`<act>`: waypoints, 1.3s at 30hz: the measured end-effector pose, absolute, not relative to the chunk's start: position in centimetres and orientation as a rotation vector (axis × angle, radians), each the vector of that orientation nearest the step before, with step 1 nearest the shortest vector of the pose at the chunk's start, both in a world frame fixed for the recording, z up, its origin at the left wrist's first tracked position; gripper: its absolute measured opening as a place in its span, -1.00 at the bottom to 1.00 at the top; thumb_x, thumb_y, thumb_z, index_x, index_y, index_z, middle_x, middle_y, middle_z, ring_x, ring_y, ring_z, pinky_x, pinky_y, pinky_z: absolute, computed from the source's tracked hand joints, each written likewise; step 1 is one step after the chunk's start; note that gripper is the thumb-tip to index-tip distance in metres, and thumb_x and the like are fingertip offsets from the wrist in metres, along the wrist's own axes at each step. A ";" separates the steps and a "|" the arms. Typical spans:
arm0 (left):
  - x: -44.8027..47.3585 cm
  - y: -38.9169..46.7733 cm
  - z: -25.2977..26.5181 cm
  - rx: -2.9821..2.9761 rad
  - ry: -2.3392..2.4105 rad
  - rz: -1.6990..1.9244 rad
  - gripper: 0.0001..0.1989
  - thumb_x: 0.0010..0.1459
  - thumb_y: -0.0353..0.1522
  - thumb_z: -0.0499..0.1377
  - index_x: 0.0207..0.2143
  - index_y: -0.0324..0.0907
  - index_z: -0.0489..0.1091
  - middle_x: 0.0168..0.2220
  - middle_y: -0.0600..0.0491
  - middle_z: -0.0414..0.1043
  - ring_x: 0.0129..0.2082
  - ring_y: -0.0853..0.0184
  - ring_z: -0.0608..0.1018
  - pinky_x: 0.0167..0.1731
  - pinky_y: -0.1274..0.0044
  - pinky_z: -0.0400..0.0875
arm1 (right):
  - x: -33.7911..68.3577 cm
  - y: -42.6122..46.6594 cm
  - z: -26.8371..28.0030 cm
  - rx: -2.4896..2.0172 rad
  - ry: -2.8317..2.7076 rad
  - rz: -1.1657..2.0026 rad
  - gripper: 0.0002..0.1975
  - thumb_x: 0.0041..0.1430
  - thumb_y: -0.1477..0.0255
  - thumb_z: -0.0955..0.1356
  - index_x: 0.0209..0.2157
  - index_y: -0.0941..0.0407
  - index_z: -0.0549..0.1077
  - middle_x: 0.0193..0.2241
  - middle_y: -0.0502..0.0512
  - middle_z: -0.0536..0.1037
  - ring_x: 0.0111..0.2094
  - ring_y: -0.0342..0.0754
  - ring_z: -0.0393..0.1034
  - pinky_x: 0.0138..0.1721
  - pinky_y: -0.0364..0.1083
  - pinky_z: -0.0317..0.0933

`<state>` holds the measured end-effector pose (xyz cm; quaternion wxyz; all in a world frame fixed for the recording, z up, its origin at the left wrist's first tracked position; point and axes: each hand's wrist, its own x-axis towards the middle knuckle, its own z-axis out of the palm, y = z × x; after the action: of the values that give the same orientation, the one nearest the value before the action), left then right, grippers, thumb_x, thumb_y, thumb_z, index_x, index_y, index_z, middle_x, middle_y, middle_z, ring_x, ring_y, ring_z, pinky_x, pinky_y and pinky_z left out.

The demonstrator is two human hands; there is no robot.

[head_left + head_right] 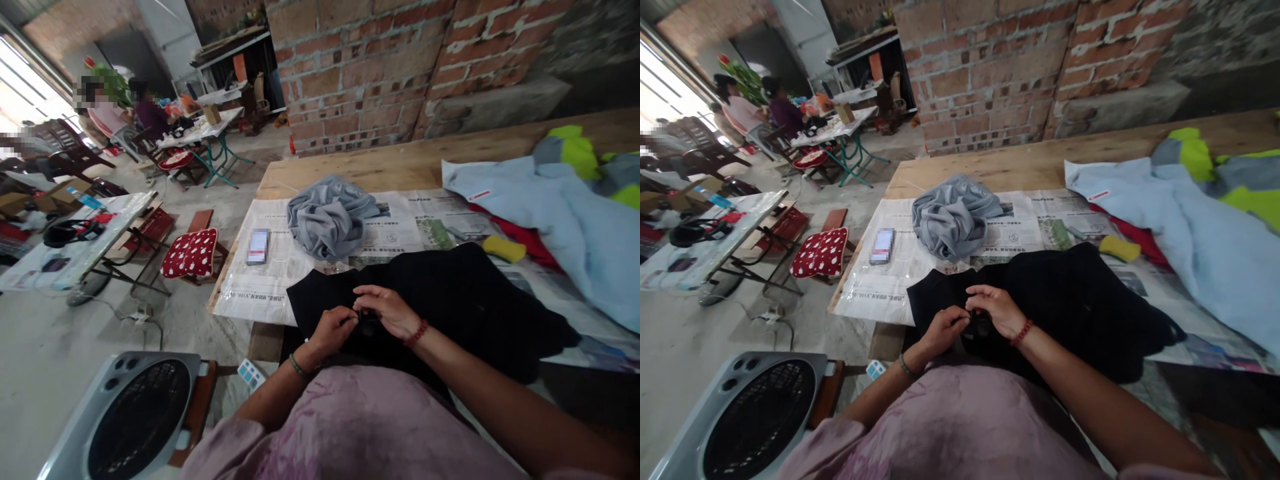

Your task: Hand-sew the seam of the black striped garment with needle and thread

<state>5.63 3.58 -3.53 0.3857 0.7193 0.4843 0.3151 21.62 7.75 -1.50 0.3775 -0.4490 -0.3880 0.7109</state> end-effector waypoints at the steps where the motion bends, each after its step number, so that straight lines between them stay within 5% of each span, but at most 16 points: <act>1: 5.7 3.6 -3.5 1.850 1.234 0.806 -0.85 0.12 -0.39 0.06 -0.39 -0.22 0.42 -0.44 0.08 0.41 -0.44 0.45 0.42 -0.37 0.63 0.27 | 21.6 7.8 -1.5 -1.148 -0.985 1.846 -0.73 -0.24 0.36 0.43 -0.42 0.18 0.43 -0.59 0.02 0.48 -0.53 -0.18 0.31 -0.45 -0.16 0.12; 16: 6.5 2.9 -2.2 2.176 1.401 0.651 -0.86 0.15 -0.41 0.06 -0.35 -0.16 0.41 -0.36 0.05 0.48 -0.30 0.35 0.45 -0.21 0.47 0.15 | 21.3 7.9 -3.3 -1.399 -1.617 1.379 -0.72 -0.05 0.27 0.25 -0.69 0.13 0.23 -0.70 -0.09 0.23 -0.59 -0.20 0.09 -0.52 -0.17 -0.01; 39: 7.7 2.3 -3.3 2.040 1.520 0.859 -0.85 0.15 -0.41 0.02 -0.36 -0.17 0.39 -0.39 0.03 0.43 -0.36 0.37 0.42 -0.29 0.50 0.21 | 20.4 6.9 -5.0 -1.377 -1.403 1.315 -0.67 -0.02 0.19 0.22 -0.68 0.10 0.12 -0.70 -0.10 0.12 -0.60 -0.20 -0.01 -0.58 -0.18 -0.03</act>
<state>7.68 2.34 -3.33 0.2264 0.7401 0.5513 0.3116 20.36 6.89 -4.99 0.3786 -0.5390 -0.5490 0.5145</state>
